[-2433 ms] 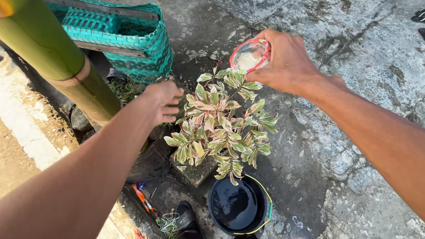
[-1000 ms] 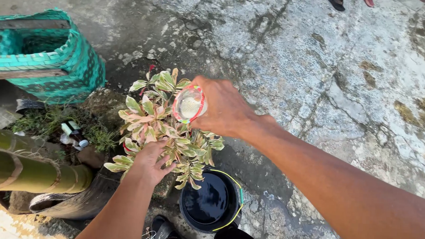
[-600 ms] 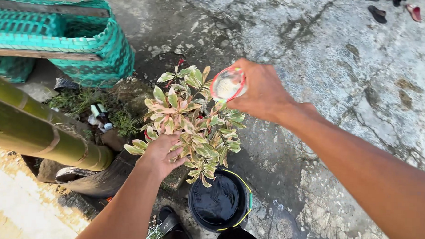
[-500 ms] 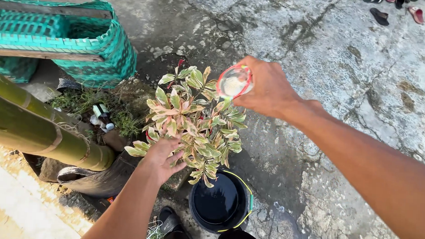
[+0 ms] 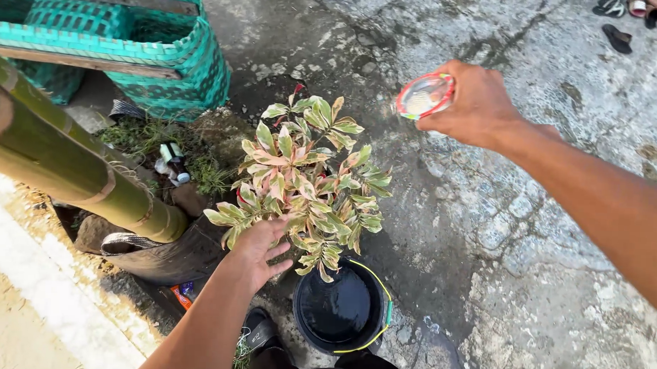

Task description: Watering a potted plant by scooping water from a bucket using a plastic cup.

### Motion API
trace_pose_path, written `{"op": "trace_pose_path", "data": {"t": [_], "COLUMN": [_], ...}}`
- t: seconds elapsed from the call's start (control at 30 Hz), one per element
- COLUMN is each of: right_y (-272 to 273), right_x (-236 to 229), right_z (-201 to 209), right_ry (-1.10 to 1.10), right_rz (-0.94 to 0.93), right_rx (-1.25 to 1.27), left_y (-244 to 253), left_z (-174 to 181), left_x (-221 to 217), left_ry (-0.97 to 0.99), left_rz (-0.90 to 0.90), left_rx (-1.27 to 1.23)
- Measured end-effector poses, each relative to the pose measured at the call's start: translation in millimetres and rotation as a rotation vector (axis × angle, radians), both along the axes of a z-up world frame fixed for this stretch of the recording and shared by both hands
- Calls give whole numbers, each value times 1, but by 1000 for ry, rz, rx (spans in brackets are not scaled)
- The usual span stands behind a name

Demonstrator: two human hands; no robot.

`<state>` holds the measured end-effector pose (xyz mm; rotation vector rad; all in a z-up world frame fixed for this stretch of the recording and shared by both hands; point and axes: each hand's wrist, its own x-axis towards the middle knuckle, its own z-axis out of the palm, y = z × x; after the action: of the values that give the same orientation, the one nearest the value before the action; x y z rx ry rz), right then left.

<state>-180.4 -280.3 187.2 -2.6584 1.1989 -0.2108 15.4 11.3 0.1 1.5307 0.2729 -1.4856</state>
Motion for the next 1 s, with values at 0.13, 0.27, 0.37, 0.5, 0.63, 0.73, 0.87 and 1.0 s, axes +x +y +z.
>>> {"op": "trace_pose_path", "data": {"t": [0.13,0.27,0.37,0.5,0.63,0.73,0.87,1.0], "right_y": [-11,-25,-27,-25,-29,-34,-47,-41], "right_x": [1,3,15,36,58,73,92,109], "right_z": [6,1,4,11,11,6,2,12], "right_ry": [48,73,95,69,15,-23,-14,1], "right_rz": [-13,-14,-6,-5,50,87,152,127], "right_rx": [-5,-14,-20,47,24,8,-100,-35], "left_y": [11,17,25,45,56,60,63,64], "left_z": [-1,-1,2,2,1,4,4,-5], "left_x": [6,12,16,24,40,52,68,81], "left_ry": [-26,-62,-107,-71,31,9,8,-2], "left_rz": [0,-34,-80,-29,190,221,265,302], "left_rx": [42,46,71,95,50,1,2,-12]}}
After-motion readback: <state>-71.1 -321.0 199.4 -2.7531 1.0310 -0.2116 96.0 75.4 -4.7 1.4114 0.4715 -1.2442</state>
